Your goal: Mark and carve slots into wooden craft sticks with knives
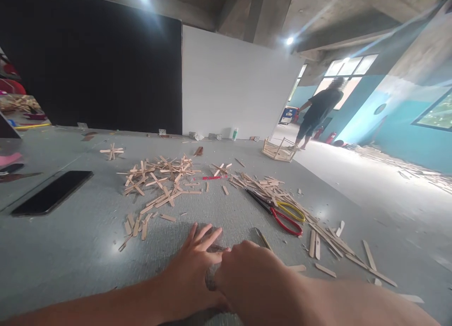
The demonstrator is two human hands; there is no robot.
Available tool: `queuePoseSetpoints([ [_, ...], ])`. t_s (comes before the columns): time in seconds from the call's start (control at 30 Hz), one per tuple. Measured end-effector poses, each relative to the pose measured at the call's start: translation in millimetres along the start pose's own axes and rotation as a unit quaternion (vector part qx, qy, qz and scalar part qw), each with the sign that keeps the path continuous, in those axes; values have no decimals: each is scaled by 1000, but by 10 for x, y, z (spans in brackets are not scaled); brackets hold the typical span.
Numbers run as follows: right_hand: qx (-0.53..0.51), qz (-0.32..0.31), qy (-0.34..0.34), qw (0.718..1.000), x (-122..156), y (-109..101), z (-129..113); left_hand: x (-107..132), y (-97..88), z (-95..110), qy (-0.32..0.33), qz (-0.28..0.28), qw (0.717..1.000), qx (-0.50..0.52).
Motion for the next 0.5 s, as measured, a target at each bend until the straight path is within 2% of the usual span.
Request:
queuePoseSetpoints([
  [0.03,55,-71,-29,996,-15,-12,-59,-7,0,21,10,-1,1000,-6],
  [0.07,63,-92,-47,993,-22,-97,-85,-13,-2,33,13,-5,1000,-8],
  [0.13,79,-109,-61,989,-5,-255,-58,-18,-14,34,-1,-11,1000,-1],
  [0.2,110,-119,-60,985,45,-314,17,-11,-33,14,-27,-11,1000,11],
  [0.33,156,-113,1,981,164,-244,167,3,-57,-22,-67,-11,998,17],
  [0.43,161,-122,14,979,287,-123,172,-11,-56,-22,-91,-24,996,0],
  [0.5,153,-102,15,983,374,-79,164,-28,-70,-7,-99,-20,995,-12],
])
Point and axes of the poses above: each hand's wrist, its own x-axis away from the middle knuckle, its own y-axis out of the palm, z = x × y, the point moved 7 cm from there along -x, towards the middle knuckle, and after that the axes turned 3 degrees about y, right-handed, at the moved point
